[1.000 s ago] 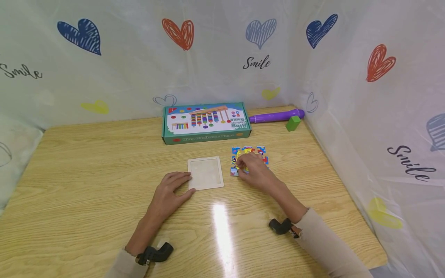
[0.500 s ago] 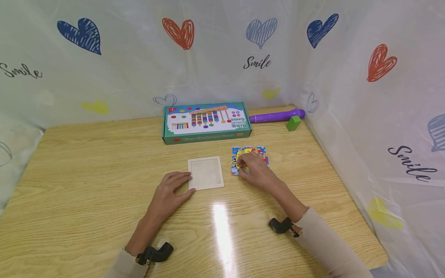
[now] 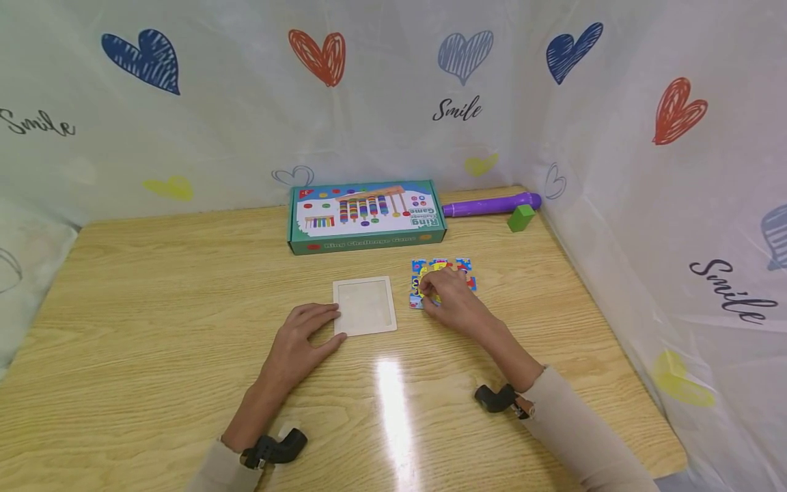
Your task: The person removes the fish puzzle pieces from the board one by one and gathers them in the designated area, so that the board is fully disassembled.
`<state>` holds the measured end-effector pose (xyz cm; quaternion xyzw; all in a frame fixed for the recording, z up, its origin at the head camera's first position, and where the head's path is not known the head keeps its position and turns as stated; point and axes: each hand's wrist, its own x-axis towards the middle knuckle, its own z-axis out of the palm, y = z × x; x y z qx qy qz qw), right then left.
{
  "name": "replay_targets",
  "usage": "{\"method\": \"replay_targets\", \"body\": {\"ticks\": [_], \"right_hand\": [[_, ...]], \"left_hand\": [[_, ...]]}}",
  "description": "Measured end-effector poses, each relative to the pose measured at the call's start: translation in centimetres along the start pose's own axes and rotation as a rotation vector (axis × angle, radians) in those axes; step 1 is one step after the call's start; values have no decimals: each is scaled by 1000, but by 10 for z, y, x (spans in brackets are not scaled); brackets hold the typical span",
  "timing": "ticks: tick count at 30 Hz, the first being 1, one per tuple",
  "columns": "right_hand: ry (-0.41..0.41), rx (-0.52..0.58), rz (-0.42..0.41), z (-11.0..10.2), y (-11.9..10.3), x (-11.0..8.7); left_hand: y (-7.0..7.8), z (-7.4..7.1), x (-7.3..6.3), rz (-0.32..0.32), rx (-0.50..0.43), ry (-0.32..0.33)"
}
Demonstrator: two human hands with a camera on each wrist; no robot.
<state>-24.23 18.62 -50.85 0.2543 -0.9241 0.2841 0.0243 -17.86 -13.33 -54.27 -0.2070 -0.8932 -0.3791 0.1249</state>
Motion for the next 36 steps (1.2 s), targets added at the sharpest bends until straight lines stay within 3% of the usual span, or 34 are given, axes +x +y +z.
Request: {"method": "replay_targets", "body": {"ticks": [17, 25, 32, 36], "right_hand": [[20, -7, -24, 1, -1, -3], [90, -88, -12, -7, -3, -14], [135, -193, -20, -21, 6, -33], [132, -209, 14, -28, 14, -46]], "left_hand": [[2, -3, -2, 18, 10, 17], [1, -4, 2, 51, -2, 85], [0, -30, -1, -85, 75, 75], [-8, -51, -8, -59, 162, 94]]}}
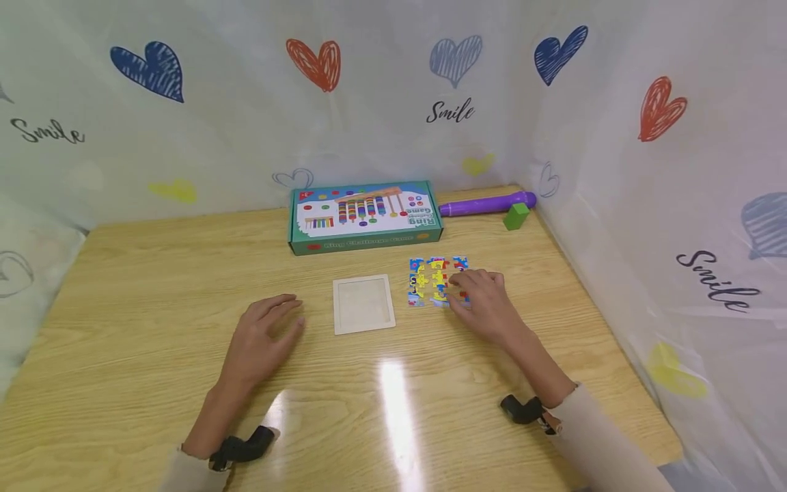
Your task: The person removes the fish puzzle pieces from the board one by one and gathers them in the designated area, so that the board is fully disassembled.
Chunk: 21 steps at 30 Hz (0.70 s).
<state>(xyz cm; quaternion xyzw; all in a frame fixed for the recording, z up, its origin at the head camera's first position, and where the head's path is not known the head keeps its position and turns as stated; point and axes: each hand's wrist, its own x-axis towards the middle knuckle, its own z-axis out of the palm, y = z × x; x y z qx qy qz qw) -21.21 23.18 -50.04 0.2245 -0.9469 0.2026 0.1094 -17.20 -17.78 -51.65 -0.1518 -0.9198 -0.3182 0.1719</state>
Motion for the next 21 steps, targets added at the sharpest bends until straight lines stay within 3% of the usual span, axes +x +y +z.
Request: {"method": "replay_targets", "body": {"ticks": [3, 6, 12, 17, 21], "right_hand": [[-33, -29, 23, -6, 6, -5], [-43, -56, 39, -13, 13, -11], [-2, -99, 56, -26, 29, -20], [-19, -260, 135, -37, 42, -18], [-78, -396, 216, -43, 47, -18]], "left_hand": [[-9, -15, -4, 47, 33, 57], [-15, -29, -8, 58, 66, 69], [-23, -60, -19, -57, 243, -91], [-31, -85, -23, -135, 376, -203], [-38, -96, -26, -194, 453, -286]]}}
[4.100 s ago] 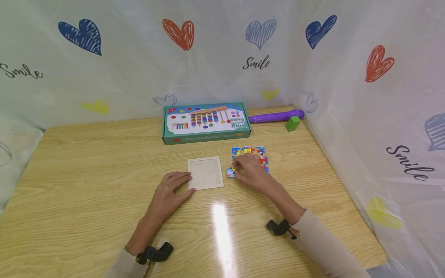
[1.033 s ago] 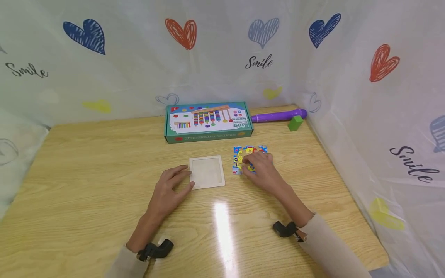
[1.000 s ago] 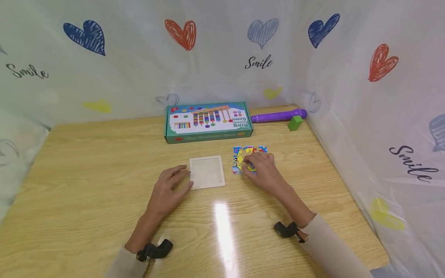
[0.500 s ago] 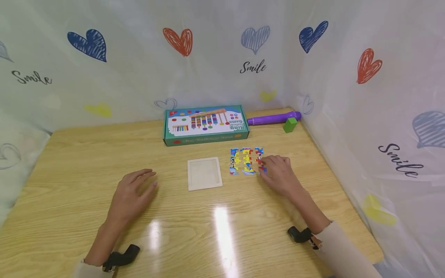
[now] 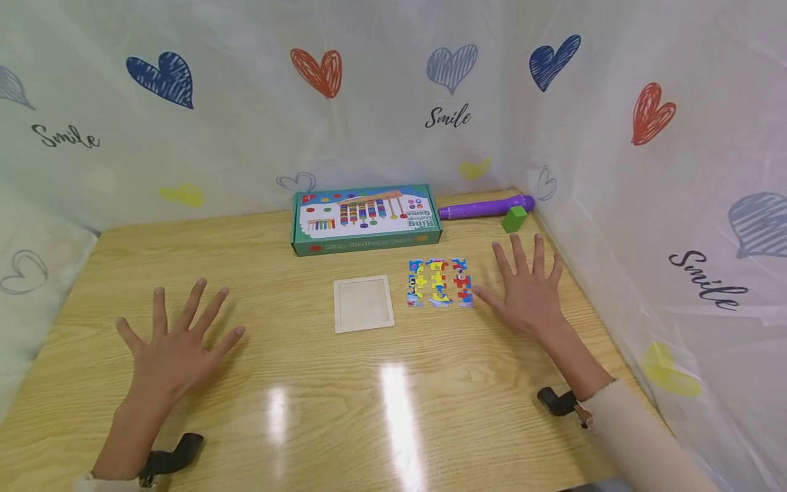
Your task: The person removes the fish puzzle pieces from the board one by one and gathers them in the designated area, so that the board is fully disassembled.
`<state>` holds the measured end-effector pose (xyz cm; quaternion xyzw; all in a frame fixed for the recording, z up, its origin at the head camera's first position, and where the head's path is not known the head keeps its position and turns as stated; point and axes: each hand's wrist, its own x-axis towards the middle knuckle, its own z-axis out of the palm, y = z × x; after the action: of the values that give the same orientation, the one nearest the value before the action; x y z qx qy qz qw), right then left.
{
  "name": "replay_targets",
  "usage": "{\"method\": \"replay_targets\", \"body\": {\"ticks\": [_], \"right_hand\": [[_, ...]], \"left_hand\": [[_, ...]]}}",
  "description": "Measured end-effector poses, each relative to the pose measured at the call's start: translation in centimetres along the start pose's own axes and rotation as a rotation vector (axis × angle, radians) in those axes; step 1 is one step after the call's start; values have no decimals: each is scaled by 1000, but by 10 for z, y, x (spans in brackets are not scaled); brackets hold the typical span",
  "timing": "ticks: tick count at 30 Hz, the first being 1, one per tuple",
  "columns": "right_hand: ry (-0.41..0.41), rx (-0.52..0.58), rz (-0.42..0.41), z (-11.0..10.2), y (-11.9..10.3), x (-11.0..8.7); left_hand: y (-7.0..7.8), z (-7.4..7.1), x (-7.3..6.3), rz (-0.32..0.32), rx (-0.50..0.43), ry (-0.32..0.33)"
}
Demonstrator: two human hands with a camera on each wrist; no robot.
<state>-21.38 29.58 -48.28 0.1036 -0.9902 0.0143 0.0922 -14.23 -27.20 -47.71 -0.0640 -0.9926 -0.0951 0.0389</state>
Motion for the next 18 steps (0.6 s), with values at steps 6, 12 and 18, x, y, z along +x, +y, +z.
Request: {"method": "replay_targets", "body": {"ticks": [6, 12, 18], "right_hand": [[-48, -59, 6, 0, 5, 4], [-50, -38, 2, -2, 5, 9], [-52, -8, -6, -2, 0, 12]], "left_hand": [[-6, 5, -1, -37, 7, -37], [-6, 8, -1, -33, -5, -42], [-6, 7, -3, -31, -21, -50]]}}
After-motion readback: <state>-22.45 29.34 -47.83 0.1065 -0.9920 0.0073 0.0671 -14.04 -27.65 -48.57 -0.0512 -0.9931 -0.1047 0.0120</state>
